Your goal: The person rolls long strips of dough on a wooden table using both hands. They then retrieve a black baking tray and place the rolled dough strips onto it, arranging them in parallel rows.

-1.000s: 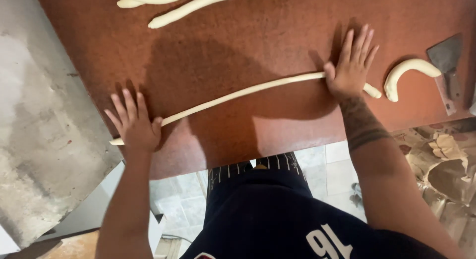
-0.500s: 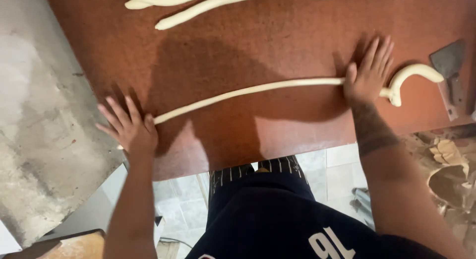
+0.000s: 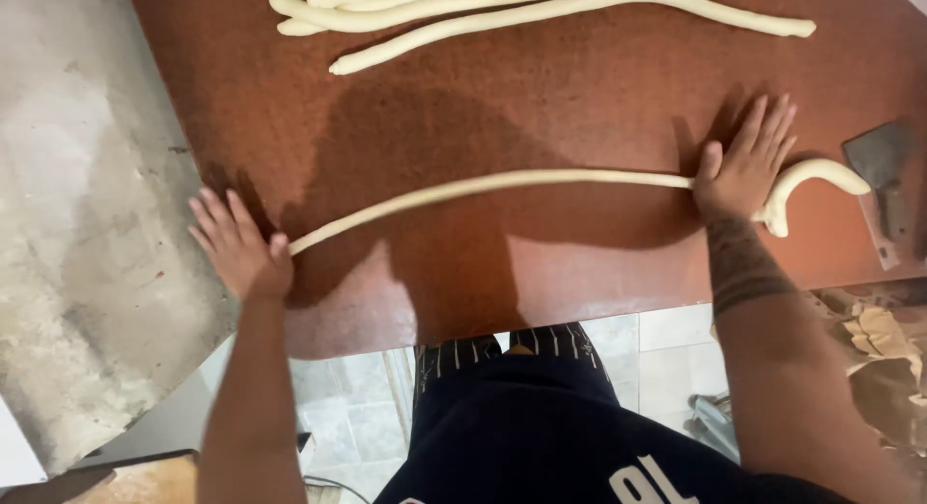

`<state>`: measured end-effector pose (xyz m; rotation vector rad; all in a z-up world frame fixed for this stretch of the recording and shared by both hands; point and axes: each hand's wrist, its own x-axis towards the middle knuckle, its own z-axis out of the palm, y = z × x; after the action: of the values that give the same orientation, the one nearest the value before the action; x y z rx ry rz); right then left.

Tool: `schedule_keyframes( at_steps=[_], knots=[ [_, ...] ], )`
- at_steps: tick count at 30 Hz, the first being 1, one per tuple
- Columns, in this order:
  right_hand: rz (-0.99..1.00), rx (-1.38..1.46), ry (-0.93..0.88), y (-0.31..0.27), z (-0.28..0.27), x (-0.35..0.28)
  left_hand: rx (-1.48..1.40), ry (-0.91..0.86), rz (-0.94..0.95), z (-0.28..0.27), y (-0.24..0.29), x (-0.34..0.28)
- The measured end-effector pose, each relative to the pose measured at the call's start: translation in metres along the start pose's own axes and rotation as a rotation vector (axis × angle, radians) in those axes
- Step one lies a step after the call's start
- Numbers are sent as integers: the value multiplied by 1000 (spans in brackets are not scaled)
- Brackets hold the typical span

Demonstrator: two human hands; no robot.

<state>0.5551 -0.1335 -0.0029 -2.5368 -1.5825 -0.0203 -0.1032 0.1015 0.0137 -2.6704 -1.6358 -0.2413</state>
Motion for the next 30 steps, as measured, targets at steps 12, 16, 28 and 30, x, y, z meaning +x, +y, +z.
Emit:
schedule_keyframes(
  at_steps=[12,16,28,30],
  knots=[
    [124,151,-18,11,2,-138,-48,109,-175,19,21,-130],
    [229,220,-184,57,-25,-80,-241,-387,-558,-33,28,-66],
    [-13,-189,-140,185,-63,37,152,-47,-17,-4,66,65],
    [-96,-255,-282,183,-75,13,94,-106,-45,-14,115,50]
  ],
)
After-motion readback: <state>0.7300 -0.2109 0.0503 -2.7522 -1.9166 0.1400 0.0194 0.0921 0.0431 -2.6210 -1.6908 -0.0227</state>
